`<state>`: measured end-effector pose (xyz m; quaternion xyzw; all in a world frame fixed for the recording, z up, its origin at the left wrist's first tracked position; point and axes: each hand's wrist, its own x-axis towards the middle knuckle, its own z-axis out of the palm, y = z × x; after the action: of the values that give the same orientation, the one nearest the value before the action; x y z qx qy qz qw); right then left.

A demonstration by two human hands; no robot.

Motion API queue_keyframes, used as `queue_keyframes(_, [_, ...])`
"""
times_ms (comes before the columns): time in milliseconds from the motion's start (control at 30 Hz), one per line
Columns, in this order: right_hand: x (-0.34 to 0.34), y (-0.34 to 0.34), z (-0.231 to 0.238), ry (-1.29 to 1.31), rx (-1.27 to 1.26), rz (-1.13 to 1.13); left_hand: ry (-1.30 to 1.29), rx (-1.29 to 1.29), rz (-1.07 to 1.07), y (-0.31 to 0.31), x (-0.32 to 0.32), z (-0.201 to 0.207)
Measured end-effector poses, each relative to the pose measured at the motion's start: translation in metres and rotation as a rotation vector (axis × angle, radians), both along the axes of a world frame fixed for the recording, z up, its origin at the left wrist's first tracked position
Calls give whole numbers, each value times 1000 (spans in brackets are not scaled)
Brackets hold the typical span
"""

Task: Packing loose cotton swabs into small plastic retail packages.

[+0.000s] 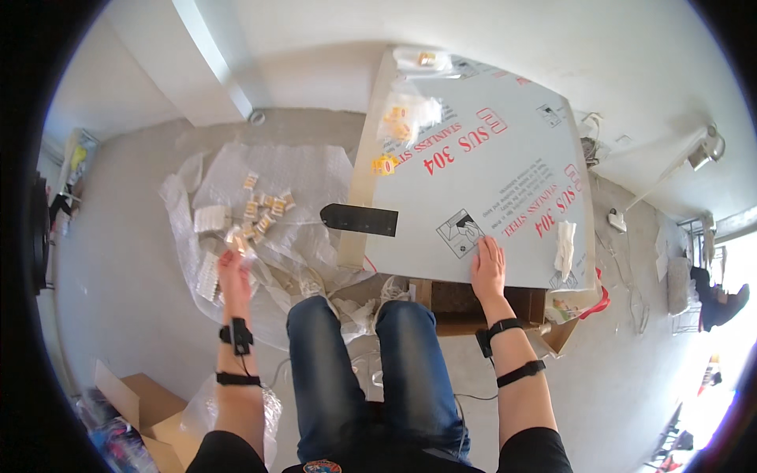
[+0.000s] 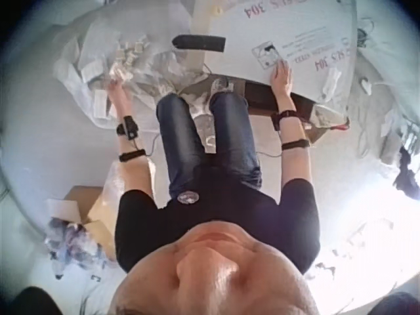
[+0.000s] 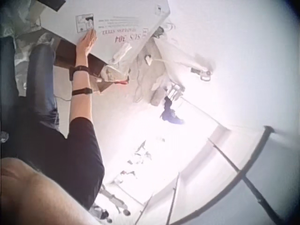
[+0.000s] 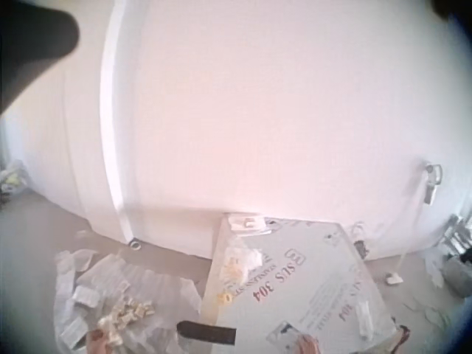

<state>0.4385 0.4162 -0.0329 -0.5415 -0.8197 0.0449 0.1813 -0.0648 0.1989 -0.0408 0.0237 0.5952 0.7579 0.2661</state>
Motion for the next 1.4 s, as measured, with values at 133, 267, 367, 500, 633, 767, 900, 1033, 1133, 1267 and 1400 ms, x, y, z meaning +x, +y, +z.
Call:
queue_keyframes(133, [-24,-46,50,316,-232,-37,109,-149,-419,-17,127,108])
queue_keyframes(267, [-66,-145,161,1065,-743,337,454,-81,-918,-41,229,177])
queue_keyframes(367, [-61,-197,213,934,-796,452,478,-40,-1049,-47,271,207])
queue_keyframes(500, [-36,-220,213,1258,-827,208,161,198,-819,-64,295,236])
queue_keyframes(633, [-23,-231,210,1490,-788,206,233,73,-1063,-81,306,230])
queue_keyframes(767, [-20,-238,215,1466,-773,197,249,15,-1097,-79,311,226])
queue_keyframes(900, [-16,-229,215,1369,-781,206,215,-11,-1200,-61,305,230])
queue_keyframes(1033, [-27,-208,213,1500,-929,216,6,63,-1140,-44,289,232])
queue_keyframes(1133, [-48,-176,199,1389,-492,138,-60,161,-981,-26,268,224])
queue_keyframes(1267, [-63,-147,201,1293,-579,132,-44,175,-869,-4,245,206])
queue_keyframes(1400, [-102,-134,183,1159,-753,246,159,9,-841,27,239,185])
